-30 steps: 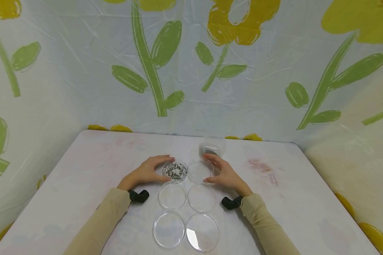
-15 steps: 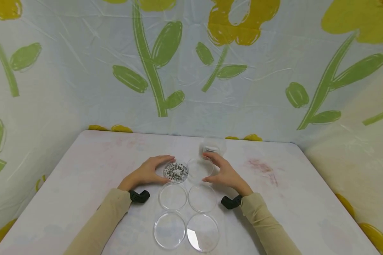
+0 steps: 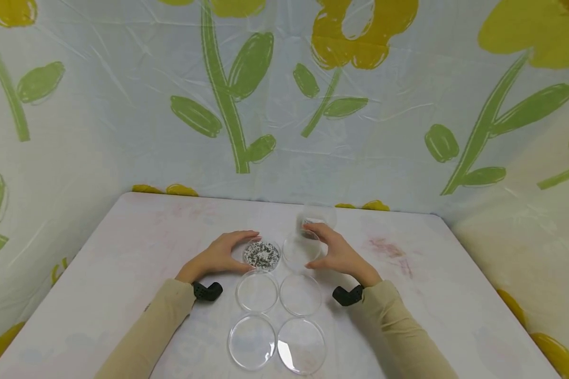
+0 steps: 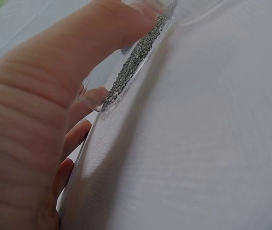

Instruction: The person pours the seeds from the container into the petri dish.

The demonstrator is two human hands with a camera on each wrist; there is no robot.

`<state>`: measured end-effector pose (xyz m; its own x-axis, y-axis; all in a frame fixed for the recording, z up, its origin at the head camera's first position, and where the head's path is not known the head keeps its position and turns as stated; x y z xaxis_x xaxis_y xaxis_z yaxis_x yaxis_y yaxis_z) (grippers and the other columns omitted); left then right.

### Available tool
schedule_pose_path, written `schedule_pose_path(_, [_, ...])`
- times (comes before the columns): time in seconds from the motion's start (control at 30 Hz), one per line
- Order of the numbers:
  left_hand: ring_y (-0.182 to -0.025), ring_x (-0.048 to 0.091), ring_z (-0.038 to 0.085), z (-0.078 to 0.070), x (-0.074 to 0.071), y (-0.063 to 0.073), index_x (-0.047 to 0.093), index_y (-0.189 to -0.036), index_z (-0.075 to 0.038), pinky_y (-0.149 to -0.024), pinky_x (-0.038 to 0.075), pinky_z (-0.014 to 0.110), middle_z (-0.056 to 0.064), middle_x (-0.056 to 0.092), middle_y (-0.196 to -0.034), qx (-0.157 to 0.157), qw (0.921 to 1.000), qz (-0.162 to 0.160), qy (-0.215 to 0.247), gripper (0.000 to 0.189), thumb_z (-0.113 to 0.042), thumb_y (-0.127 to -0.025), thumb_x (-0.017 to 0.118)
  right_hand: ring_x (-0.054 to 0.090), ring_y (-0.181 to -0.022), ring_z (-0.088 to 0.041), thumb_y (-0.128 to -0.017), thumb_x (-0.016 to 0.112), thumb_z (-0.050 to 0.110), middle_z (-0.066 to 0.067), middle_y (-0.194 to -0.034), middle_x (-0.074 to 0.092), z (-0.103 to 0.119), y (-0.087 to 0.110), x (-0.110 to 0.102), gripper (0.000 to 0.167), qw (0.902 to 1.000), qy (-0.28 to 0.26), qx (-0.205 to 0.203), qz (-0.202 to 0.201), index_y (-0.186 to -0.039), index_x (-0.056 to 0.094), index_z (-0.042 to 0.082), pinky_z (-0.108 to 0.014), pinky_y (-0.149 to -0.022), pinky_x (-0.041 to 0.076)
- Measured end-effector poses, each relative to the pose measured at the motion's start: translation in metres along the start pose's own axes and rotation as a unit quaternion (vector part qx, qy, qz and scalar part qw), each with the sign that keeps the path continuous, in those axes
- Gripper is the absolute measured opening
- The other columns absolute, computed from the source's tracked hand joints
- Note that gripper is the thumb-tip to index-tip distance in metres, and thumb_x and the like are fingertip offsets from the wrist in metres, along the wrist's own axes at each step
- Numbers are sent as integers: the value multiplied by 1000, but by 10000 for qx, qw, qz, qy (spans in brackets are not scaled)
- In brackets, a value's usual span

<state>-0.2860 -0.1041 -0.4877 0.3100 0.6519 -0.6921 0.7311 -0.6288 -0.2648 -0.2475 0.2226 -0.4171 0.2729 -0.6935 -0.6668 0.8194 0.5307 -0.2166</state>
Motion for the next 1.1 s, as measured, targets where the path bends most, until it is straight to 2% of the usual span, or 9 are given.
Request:
schedule_pose_path(0.17, [-139, 40, 26, -1, -1, 0, 49, -147, -15, -114, 29, 50, -2, 51, -147, 34, 10000, -6, 31, 87, -40, -73, 87, 42, -135, -36, -67, 88, 3, -20, -146, 44, 10, -2, 0, 88, 9975, 685, 40, 189, -144, 45, -2, -52, -110, 36])
schedule_pose_path(0.33, [-139, 40, 26, -2, -2, -1, 49, -146, -15, -114, 29, 50, -2, 52, -146, 73, 10000, -9, 56, 86, -40, -72, 87, 32, -141, -41, -71, 86, 5, -23, -150, 39, 23, -6, 2, 87, 9899, 1333, 168, 450, -146, 42, -1, -57, -109, 34])
schedule_pose_path(0.47, [-140, 40, 25, -3, -1, -1, 49, -146, -15, -114, 29, 50, -4, 53, -145, 82, 10000, 24, 34, 86, -39, -73, 86, 27, -143, -43, -74, 85, 6, -23, -152, 35, 32, -9, 2, 88, 9872, 1452, 300, 582, -148, 40, 0, -60, -108, 33])
schedule_pose_path(0.7, [-140, 40, 25, -3, -1, -2, 49, -146, -17, -114, 29, 50, -4, 51, -146, -3, 10000, 21, 37, 85, -41, -73, 86, 39, -133, -39, -72, 86, 6, -22, -148, 39, 44, -18, 3, 90, 9870, 1514, 84, 539, -148, 39, -1, -55, -101, 42])
schedule_pose_path(0.9, [-138, 42, 27, -2, -2, -2, 50, -146, -15, -113, 31, 51, -2, 52, -146, 62, 10000, -1, -26, 85, -42, -74, 85, 41, -132, -36, -71, 87, 7, -18, -147, 41, 50, -28, 7, 90, 9878, 1467, 23, 519, -147, 41, 0, -53, -102, 42])
schedule_pose_path(1.1, [-139, 41, 26, -3, -3, 0, 49, -146, -14, -113, 31, 52, -3, 53, -145, 39, 9999, -8, 112, 86, -42, -73, 85, 47, -130, -35, -69, 87, 6, -15, -144, 46, 57, -40, 13, 88, 9895, 1343, -230, 475, -145, 43, 0, -51, -101, 44])
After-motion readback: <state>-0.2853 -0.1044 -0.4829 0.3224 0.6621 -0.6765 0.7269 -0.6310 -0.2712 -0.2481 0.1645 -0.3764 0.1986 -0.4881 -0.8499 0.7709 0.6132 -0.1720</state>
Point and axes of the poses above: each hand's wrist, its own y-axis away from the middle knuckle, its own x-axis out of the palm, z = x × y, the point moved 1 cm from there along -y, towards the middle knuckle
